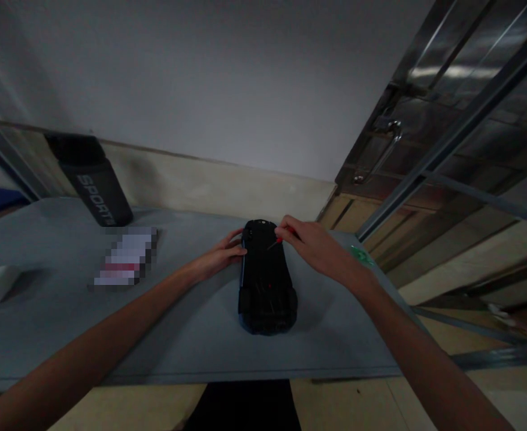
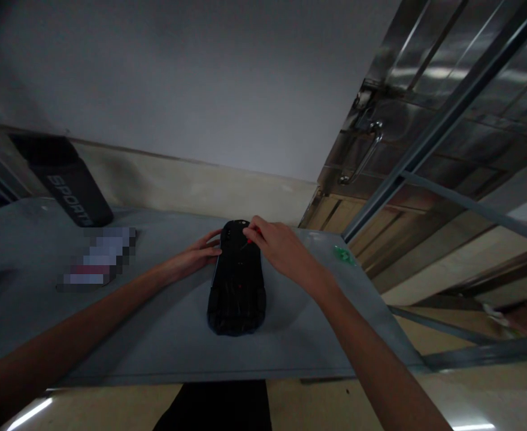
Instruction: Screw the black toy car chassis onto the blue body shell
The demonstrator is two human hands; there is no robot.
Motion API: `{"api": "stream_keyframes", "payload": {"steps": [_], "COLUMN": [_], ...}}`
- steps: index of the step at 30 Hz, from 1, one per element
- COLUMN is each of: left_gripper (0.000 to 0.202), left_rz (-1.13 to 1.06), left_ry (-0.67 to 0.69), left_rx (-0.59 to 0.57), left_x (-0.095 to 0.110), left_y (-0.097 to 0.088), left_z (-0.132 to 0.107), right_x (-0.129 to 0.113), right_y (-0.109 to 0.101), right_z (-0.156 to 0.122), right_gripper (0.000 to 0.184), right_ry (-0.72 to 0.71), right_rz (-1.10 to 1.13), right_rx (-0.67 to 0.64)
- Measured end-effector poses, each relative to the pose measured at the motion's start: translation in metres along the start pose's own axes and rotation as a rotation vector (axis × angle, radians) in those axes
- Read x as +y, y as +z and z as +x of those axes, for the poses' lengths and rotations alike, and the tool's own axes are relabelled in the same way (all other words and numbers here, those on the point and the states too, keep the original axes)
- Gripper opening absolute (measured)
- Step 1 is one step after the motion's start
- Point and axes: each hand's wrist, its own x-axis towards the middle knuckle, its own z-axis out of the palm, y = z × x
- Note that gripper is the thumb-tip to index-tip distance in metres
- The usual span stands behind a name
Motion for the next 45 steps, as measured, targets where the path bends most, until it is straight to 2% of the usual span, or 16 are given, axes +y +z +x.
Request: {"api": "stream_keyframes", "payload": {"steps": [4,8,14,19,23,29,34,36,39,42,45], "left_gripper": [0.078,0.075,0.079,0.070,0.067,0.061,0.052,0.054,0.056,0.053,0.060], "left_rz": [-0.021,-0.037,-0.070,-0.080,-0.073,-0.044,-0.044,-0.057,-0.063,-0.052,-0.044], "left_ry": [0.015,0.018,0.014,0.018,0.027,0.040,0.057,0.060,0.062,0.065,0.061], "left_rx": [-0.007,-0.009,0.008,0.007,-0.007,-0.008,-0.010,-0.010,-0.010,-0.017,-0.028], "left_x": [-0.002,-0.004,-0.006,-0.008,-0.009,-0.011,-0.013,-0.013,-0.013,-0.012,-0.012], "left_y": [0.000,-0.001,-0.002,-0.002,-0.003,-0.006,-0.006,-0.006,-0.006,-0.006,-0.006], "left_z": [0.001,0.002,0.005,0.005,0.005,0.009,0.008,0.009,0.010,0.009,0.007], "right_x": [-0.022,-0.030,-0.045,-0.066,-0.078,-0.081,-0.080,-0.078,-0.074,-0.072,-0.074], "right_y": [0.010,0.020,0.017,0.013,0.014,0.015,0.018,0.020,0.022,0.022,0.021], "right_z": [0.008,0.015,0.026,0.037,0.043,0.045,0.045,0.044,0.044,0.044,0.044], "right_gripper": [0.007,0.009,0.007,0.022,0.039,0.029,0.042,0.038,0.027,0.029,0.036], "right_ry": [-0.063,-0.078,-0.028,-0.042,0.016,-0.062,-0.005,0.003,-0.060,-0.074,-0.025], "right_rz": [0.140,0.116,-0.065,-0.271,-0.431,-0.382,-0.434,-0.410,-0.336,-0.349,-0.400], "right_rx": [-0.144,-0.191,-0.272,-0.332,-0.315,-0.322,-0.298,-0.273,-0.263,-0.275,-0.273]}}
